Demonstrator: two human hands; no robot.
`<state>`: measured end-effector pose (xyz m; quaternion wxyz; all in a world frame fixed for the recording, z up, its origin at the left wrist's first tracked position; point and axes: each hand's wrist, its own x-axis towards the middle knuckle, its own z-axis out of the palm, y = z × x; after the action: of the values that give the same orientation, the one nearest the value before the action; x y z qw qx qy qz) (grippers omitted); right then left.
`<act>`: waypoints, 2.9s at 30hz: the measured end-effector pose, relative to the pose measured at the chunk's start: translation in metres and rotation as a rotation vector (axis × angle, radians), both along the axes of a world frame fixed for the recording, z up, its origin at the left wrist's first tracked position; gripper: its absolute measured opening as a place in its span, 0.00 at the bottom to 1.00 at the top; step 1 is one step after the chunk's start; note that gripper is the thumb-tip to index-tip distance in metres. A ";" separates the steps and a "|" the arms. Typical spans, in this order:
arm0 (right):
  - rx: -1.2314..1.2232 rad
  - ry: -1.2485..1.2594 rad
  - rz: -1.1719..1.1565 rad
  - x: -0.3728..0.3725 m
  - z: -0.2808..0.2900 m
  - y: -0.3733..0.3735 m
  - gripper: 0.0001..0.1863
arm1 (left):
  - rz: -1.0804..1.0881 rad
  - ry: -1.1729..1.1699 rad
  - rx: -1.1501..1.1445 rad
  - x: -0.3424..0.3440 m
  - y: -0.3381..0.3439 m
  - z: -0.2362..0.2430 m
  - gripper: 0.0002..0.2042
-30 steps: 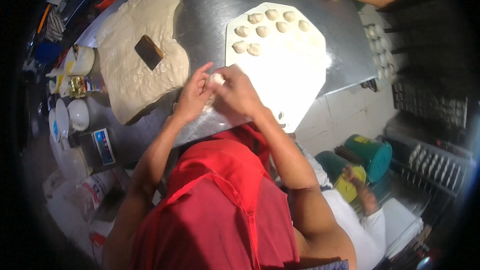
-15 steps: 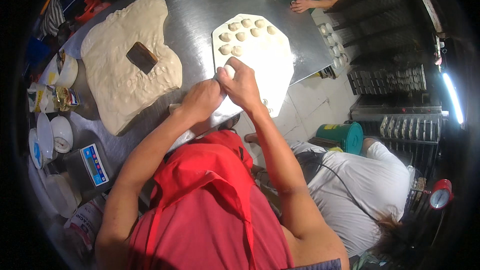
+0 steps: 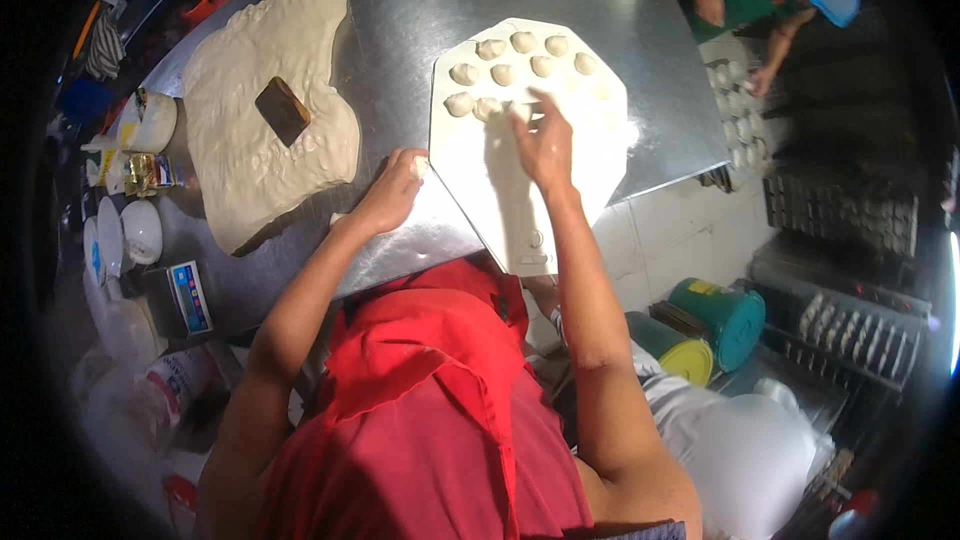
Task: The person prepares dough by using a metal scraper to cut portions from a large sheet of dough, then rolls each portion by hand into small balls and places them onto a white shaped tray.
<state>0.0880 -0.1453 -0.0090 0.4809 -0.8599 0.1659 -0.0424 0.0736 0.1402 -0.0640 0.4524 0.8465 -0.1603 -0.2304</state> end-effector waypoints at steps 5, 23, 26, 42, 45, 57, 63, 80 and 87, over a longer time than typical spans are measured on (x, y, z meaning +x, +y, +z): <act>-0.208 -0.177 0.013 0.045 -0.076 -0.053 0.19 | 0.015 -0.094 0.048 0.000 -0.010 0.002 0.31; -0.079 0.008 0.163 -0.082 0.035 0.124 0.32 | -0.324 -0.221 0.004 -0.015 0.015 0.050 0.15; -0.004 -0.052 0.011 -0.074 0.071 0.122 0.24 | -0.280 -0.219 -0.058 -0.016 -0.010 0.094 0.14; 0.097 0.101 -0.131 -0.025 -0.028 -0.016 0.22 | -0.142 -0.010 0.043 0.026 -0.058 -0.004 0.30; -0.242 0.098 -0.009 -0.015 -0.060 -0.031 0.24 | -0.095 -0.036 -0.144 0.020 -0.052 -0.005 0.32; 0.590 0.062 0.139 -0.040 0.046 0.051 0.17 | -0.239 -0.054 -0.175 -0.001 -0.020 0.017 0.18; 0.028 0.114 0.084 -0.088 0.055 0.106 0.35 | -0.372 -0.260 -0.042 -0.013 -0.009 0.071 0.11; -0.197 -0.114 -0.017 -0.026 -0.001 -0.028 0.17 | -0.181 -0.042 0.076 0.013 -0.040 0.018 0.23; -0.362 0.085 -0.008 0.038 -0.055 -0.087 0.17 | 0.025 0.002 -0.016 -0.004 -0.026 0.029 0.31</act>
<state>0.1257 -0.2325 -0.0641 0.3107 -0.9328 0.1791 -0.0368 0.0692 0.1142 -0.0355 0.4621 0.8446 -0.1511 -0.2242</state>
